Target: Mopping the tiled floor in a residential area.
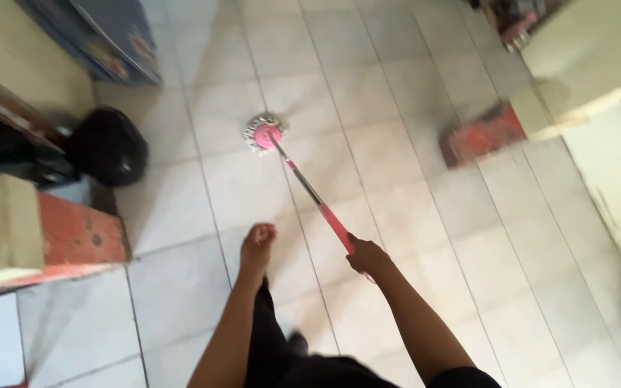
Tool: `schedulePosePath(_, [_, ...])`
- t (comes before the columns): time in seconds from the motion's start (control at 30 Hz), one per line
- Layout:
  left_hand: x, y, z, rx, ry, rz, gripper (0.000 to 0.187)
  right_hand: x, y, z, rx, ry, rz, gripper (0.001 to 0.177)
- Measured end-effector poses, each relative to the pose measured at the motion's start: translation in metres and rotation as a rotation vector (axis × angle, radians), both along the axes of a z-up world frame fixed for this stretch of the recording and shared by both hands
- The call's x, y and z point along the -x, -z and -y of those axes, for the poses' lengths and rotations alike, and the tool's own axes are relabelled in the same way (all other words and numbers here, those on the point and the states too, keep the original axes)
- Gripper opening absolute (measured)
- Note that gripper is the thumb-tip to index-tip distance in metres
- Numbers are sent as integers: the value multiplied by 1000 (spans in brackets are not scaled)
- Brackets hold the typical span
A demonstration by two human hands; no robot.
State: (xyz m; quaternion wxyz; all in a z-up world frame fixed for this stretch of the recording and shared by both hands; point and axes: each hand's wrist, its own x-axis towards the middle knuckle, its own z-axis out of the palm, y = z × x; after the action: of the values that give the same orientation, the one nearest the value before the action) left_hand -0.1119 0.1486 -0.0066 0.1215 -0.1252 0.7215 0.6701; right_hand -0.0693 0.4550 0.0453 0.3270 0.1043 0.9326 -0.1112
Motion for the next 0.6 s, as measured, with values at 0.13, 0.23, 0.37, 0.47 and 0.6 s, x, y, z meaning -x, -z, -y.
schedulePosePath(0.13, [-51, -12, -36, -111, 81, 13, 30, -137, -41, -30, -30, 41, 93, 76])
schedulePosePath(0.23, [-68, 4, -66, -117, 136, 47, 30, -207, -122, -19, -115, 68, 194, 75])
schedulePosePath(0.37, [-82, 29, -107, -181, 183, -35, 28, -231, -215, 6, -151, 201, 396, 74])
schedulePosePath(0.47, [-88, 11, -118, -106, 222, -80, 27, -236, -189, -7, -147, 206, 384, 72])
schedulePosePath(0.6, [-80, -12, -119, -82, 249, -46, 25, -202, -164, -19, -148, 97, 248, 70])
